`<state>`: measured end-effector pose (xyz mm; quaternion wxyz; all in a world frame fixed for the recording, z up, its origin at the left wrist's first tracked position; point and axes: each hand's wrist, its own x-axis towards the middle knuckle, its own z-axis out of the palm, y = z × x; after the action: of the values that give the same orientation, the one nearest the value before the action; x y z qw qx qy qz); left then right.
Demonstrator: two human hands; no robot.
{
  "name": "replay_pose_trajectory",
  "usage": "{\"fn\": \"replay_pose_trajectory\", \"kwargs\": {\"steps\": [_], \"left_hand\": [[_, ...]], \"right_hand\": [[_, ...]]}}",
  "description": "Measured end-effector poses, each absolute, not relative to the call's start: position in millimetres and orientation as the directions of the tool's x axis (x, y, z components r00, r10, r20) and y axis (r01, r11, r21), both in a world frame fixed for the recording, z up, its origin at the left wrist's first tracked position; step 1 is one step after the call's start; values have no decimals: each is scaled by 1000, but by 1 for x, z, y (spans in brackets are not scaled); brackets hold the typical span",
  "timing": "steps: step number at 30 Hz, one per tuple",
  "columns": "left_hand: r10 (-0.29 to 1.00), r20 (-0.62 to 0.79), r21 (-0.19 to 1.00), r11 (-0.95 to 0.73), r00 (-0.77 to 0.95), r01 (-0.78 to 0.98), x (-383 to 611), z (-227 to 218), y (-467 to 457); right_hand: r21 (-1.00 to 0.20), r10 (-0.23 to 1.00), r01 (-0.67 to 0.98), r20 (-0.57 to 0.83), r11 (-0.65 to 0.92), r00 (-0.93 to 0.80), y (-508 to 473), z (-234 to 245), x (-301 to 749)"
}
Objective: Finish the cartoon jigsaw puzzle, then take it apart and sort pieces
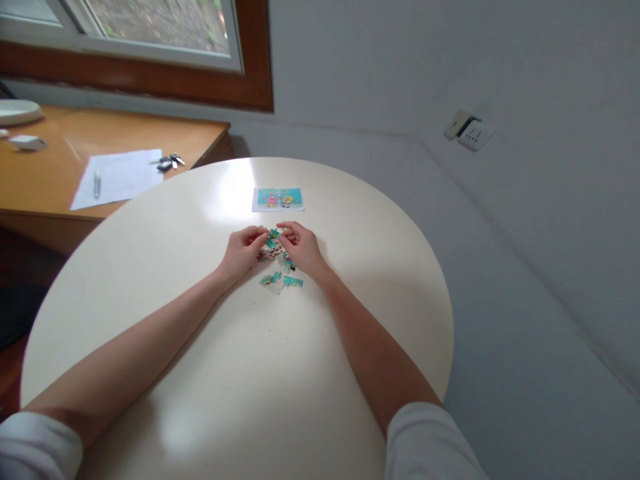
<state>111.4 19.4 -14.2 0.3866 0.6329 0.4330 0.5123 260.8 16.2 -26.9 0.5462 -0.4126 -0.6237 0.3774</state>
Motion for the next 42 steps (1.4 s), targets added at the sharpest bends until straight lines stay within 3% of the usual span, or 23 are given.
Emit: {"fn": "replay_pose_trajectory", "kwargs": {"steps": [9,19,27,34,42], "left_hand": [[929,347,915,-365,127,173,110,-15,20],[928,351,914,-369,126,169,110,-17,20],[928,350,919,-366,130,144,110,-17,21],[927,370,924,-374,64,84,110,-11,17],[929,366,922,-370,59,116,110,-12,19]], "right_hand": [[-912,924,151,376,382,-67,16,-28,261],[-775,881,458,470,435,-42,13,-19,265],[-779,893,482,449,402,-20,15,-20,264],[-843,937,446,349,301,27,15,-21,263],[-779,905,468,403,417,-137,11,-18,261]]}}
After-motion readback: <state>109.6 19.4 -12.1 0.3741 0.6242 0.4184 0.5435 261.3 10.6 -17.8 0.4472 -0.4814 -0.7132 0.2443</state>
